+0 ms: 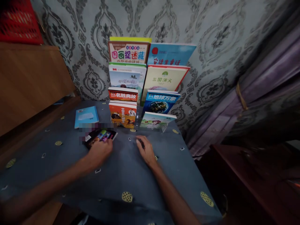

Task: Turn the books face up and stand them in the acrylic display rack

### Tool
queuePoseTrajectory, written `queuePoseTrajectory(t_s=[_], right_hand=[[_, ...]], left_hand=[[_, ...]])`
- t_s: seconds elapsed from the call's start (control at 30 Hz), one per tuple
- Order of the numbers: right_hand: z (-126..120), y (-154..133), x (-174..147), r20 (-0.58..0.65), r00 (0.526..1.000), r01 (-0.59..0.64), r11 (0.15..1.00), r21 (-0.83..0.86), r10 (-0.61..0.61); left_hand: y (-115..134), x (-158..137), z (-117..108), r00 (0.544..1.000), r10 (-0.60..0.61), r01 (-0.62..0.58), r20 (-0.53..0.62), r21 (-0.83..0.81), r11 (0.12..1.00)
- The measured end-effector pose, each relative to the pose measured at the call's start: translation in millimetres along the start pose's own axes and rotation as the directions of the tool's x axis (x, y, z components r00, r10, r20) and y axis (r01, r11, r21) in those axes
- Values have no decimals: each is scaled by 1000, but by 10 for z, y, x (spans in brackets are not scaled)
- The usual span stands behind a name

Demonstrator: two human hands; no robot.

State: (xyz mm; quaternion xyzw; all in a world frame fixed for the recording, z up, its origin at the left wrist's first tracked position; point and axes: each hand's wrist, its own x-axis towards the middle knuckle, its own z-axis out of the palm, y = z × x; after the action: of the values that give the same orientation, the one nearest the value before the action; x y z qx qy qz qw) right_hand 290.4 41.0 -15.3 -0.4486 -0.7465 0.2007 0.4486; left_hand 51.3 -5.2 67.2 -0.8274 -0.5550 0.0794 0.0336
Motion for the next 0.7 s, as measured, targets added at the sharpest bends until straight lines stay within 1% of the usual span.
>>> queuePoseTrajectory(t_s=[0.07, 0.13, 0.17, 0.23, 0.27, 0.33, 0.4, 0.47, 0.57, 0.63, 0.7], right_hand=[[10, 5, 0, -5, 999, -44, 998, 55, 45], [12, 24, -4, -4, 997, -73, 993, 91, 73], [12, 33, -8, -1, 997, -76, 992, 97, 76], [15, 40, -18, 11, 998, -55, 995, 78, 54], [21, 36, -26, 21, 999, -29, 998, 53, 28], [47, 18, -45, 57, 998, 38, 999, -17, -37], [88, -3, -69, 123, 987, 115, 988, -102, -102], [128, -16, -92, 219, 966, 181, 965, -190, -138], [149, -15, -105, 334, 934, 232, 927, -293, -128], [150, -34, -101, 356, 928, 240, 911, -336, -113], [189, -110, -97, 358, 926, 251, 899, -358, -116]], left_hand=[[452, -58, 8, 996, 94, -94, 4, -34, 995], [777, -92, 45, 983, 177, -180, -41, -88, 980], [872, -99, 80, 975, 210, -216, -68, -104, 971], [917, -85, 189, 962, 246, -261, -122, -124, 957], [873, -65, 260, 956, 254, -273, -148, -129, 953], [690, -3, 418, 946, 255, -285, -199, -144, 948], [436, 70, 575, 940, 236, -279, -248, -154, 948], [173, 131, 708, 949, 192, -239, -249, -173, 956], [-160, 179, 828, 962, 122, -170, -242, -190, 967], [-314, 189, 852, 971, 48, -96, -236, -199, 975], [-408, 192, 846, 973, -31, -17, -229, -203, 979]])
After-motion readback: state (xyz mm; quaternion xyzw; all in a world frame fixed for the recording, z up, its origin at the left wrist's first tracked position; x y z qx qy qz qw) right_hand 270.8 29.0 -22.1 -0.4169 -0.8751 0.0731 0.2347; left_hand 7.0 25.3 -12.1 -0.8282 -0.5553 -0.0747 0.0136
